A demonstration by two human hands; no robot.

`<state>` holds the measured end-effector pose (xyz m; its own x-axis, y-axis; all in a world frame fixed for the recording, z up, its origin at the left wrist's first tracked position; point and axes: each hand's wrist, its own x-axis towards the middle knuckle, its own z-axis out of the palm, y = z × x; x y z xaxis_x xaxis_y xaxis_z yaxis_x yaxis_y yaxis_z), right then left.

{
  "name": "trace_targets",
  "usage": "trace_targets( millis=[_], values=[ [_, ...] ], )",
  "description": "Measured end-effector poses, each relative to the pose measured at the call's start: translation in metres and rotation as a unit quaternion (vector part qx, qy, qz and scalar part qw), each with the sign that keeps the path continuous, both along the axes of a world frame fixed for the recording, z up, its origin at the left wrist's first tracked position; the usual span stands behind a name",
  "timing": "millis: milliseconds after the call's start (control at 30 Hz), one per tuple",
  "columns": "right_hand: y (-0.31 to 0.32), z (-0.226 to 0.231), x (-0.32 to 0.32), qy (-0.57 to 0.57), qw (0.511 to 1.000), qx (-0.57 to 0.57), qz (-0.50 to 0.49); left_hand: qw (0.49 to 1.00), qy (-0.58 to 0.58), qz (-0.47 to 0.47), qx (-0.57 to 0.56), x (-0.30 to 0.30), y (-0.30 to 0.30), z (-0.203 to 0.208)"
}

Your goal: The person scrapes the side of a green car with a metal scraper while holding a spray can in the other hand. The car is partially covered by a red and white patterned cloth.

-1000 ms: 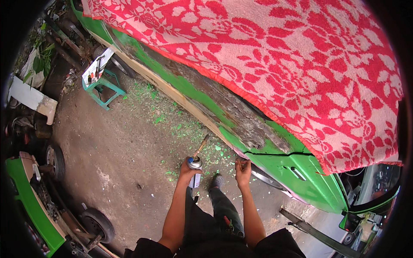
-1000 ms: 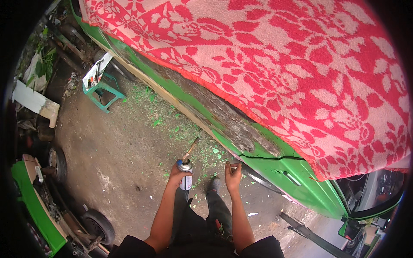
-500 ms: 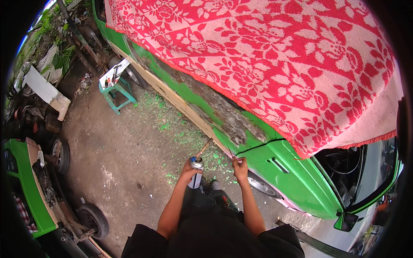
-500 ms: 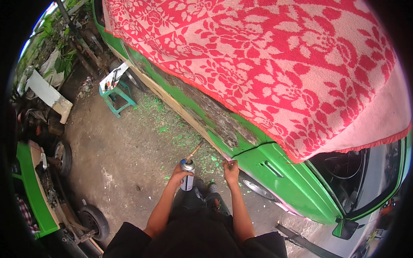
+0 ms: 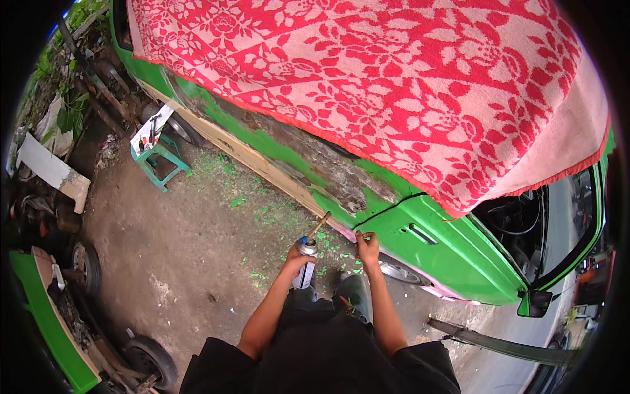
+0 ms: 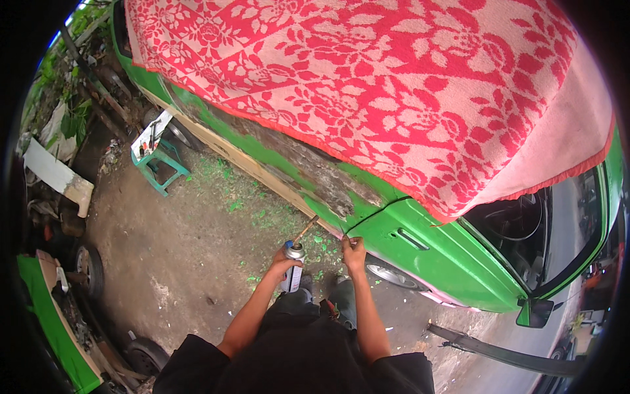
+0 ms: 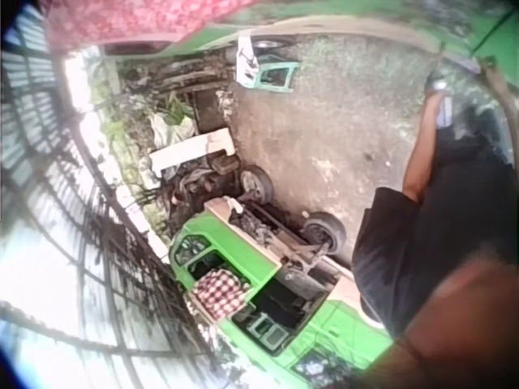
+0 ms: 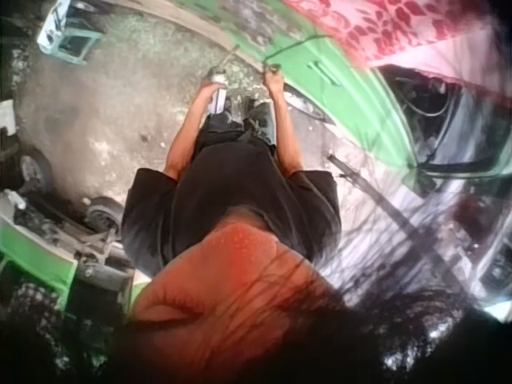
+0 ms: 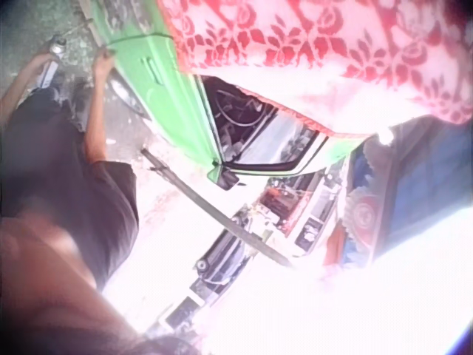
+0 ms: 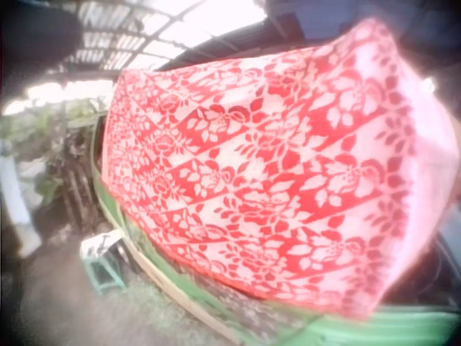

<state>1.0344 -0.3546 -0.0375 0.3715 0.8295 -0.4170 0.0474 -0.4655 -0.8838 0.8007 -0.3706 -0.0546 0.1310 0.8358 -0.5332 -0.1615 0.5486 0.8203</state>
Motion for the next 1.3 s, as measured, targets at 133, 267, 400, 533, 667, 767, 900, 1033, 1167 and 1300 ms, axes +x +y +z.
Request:
trace_targets(
  millis=[133, 267, 400, 533, 667, 767, 900, 1033, 1167, 1300],
  values=[
    [0.021, -0.020, -0.002, 0.000, 1.000, -0.022, -0.009, 0.999, 0.017, -0.026, -0.036, 0.004, 0.006, -0.013],
    [0.042, -0.032, -0.013, 0.001, 1.000, -0.016, -0.018, 0.999, -0.023, -0.001, -0.024, 0.012, 0.022, -0.032],
    [0.047, -0.056, -0.016, -0.023, 1.000, -0.011, 0.009, 0.998, -0.041, 0.015, -0.038, 0.032, 0.023, -0.041],
    [0.059, -0.071, -0.023, -0.129, 0.990, 0.064, 0.002, 0.997, -0.065, 0.033, -0.023, 0.039, 0.021, -0.057],
    [0.067, -0.073, -0.023, -0.258, 0.955, 0.137, 0.045, 0.994, -0.093, 0.050, -0.021, 0.045, 0.020, -0.064],
    [0.066, -0.059, -0.039, -0.252, 0.959, 0.123, 0.043, 0.995, -0.080, 0.065, -0.007, 0.034, 0.015, -0.078],
    [0.065, -0.047, -0.050, -0.246, 0.961, 0.129, 0.019, 0.995, -0.080, 0.065, -0.007, 0.032, 0.015, -0.074],
    [0.068, -0.058, -0.044, -0.258, 0.959, 0.115, 0.018, 0.994, -0.078, 0.063, -0.043, 0.040, 0.018, -0.063],
    [0.069, -0.046, -0.051, -0.241, 0.963, 0.120, 0.006, 0.995, -0.068, 0.067, -0.023, 0.029, 0.020, -0.072],
    [0.070, -0.058, -0.043, -0.242, 0.964, 0.114, 0.010, 0.997, -0.060, 0.048, -0.011, 0.039, 0.018, -0.080]
  ],
)
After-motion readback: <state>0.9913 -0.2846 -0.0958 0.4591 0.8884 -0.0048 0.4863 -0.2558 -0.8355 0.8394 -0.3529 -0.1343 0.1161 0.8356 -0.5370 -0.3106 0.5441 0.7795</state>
